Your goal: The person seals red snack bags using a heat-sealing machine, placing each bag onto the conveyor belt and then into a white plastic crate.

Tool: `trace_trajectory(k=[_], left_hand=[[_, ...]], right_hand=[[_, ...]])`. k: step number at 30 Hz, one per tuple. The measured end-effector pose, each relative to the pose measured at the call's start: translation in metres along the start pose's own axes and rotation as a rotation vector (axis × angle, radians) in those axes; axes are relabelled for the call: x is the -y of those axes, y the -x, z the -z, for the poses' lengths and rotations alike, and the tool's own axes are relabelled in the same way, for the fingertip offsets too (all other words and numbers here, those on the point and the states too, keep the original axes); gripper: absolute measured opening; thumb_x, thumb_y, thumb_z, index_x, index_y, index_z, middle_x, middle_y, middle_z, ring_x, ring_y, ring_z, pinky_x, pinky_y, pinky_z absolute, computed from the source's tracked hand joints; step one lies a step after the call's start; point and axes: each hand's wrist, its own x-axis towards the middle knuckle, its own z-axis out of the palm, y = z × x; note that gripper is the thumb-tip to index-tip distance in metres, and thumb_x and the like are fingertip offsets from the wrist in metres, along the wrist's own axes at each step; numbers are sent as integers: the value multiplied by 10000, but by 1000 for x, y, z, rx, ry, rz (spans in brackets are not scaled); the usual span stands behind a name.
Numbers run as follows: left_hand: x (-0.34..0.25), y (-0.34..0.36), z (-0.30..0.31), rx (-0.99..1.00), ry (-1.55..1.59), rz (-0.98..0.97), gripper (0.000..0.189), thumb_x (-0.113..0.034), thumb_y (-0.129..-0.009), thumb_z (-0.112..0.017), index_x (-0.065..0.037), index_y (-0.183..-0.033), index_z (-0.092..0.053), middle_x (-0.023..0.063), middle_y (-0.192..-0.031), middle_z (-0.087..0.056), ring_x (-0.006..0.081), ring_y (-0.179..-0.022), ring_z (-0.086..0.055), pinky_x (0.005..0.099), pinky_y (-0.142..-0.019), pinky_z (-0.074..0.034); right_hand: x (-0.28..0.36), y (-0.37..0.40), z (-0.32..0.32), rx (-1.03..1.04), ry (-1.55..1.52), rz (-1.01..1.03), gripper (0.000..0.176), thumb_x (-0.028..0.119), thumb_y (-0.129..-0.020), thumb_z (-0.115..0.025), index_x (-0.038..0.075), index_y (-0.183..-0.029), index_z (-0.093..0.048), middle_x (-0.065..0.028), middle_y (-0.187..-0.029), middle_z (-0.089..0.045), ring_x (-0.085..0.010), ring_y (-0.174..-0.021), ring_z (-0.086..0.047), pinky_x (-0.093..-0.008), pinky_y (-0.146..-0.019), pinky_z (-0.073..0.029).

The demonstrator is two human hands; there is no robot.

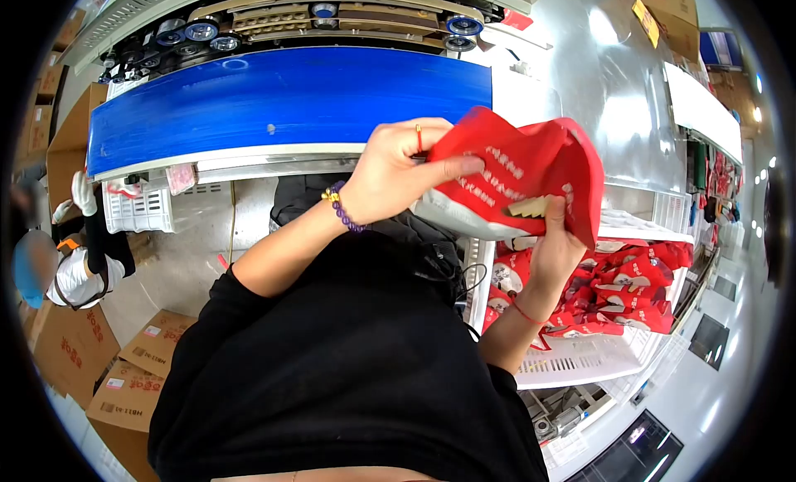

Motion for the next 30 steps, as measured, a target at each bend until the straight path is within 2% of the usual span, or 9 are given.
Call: trace_trajectory(k=[4,7,8,13,14,17,22,28,30], left_hand=[[11,-25,1,-46,53,106,169,-164,-833,-742,-6,-889,-719,19,-828,-673,63,-709,-577,227,-658,-476],[53,-58,7,-131,-347,-64,238,-229,-814,-757,1,-862,-722,30,-835,-665,85,-740,-590,258,-707,-488],[51,-67,4,-174,-339,28,241,-233,-810,-761,-4,-875,-721,30,-822,-667,84,-735,-590,255,-698,-486],[78,-104,-21,-225,-66,138,276,-258,-853,-720,15,-888,-697,-1,-704,-627,37,-601,-524,197,-543,-420],[70,-107,-23,-202,32,259,241,-220,-878,-683,21,-889,-676,-2,-659,-594,21,-483,-440,203,-411,-324],[72,-118,-20,-242,291,453,190,-175,-888,-653,15,-897,-651,-6,-626,-556,19,-417,-368,206,-347,-226],[70,-119,15,-364,208,392,203,-172,-870,-621,27,-866,-659,59,-556,-548,89,-391,-436,236,-339,-296],[54,-96,49,-451,11,357,235,-228,-881,-621,-3,-843,-678,37,-565,-575,81,-418,-479,236,-370,-335],[43,-85,62,-445,-60,345,285,-261,-882,-661,21,-924,-672,38,-570,-556,62,-420,-446,219,-354,-277]], right_hand=[[-18,-33,4,-159,-275,-136,201,60,-944,-593,-75,-1085,-636,-84,-976,-672,-88,-855,-585,-249,-800,-482],[-33,-61,18,-105,447,0,197,138,-910,-665,-47,-978,-681,-15,-735,-626,-45,-679,-467,-209,-637,-416],[-36,-71,14,-119,412,11,204,166,-898,-682,-26,-966,-683,9,-651,-568,-50,-636,-400,-209,-585,-371],[-63,-121,35,-76,93,-139,259,175,-902,-680,-56,-1015,-657,-99,-914,-702,-102,-785,-624,-214,-702,-495],[-61,-128,33,-86,93,-144,239,151,-896,-682,-47,-1019,-626,-121,-915,-700,-111,-789,-633,-218,-699,-503],[-69,-148,32,-84,60,-151,226,105,-881,-690,-26,-1012,-560,-139,-876,-697,-108,-770,-633,-214,-680,-497],[-86,-161,1,-4,-74,-151,274,63,-873,-695,70,-855,-422,-54,-727,-636,-46,-655,-540,-186,-543,-400],[-93,-161,-35,80,-129,-113,317,77,-861,-713,92,-782,-407,-23,-727,-596,-42,-643,-487,-189,-555,-378],[-82,-157,-52,84,-83,-135,327,88,-854,-722,95,-781,-403,-10,-711,-579,-38,-643,-474,-190,-549,-367]])
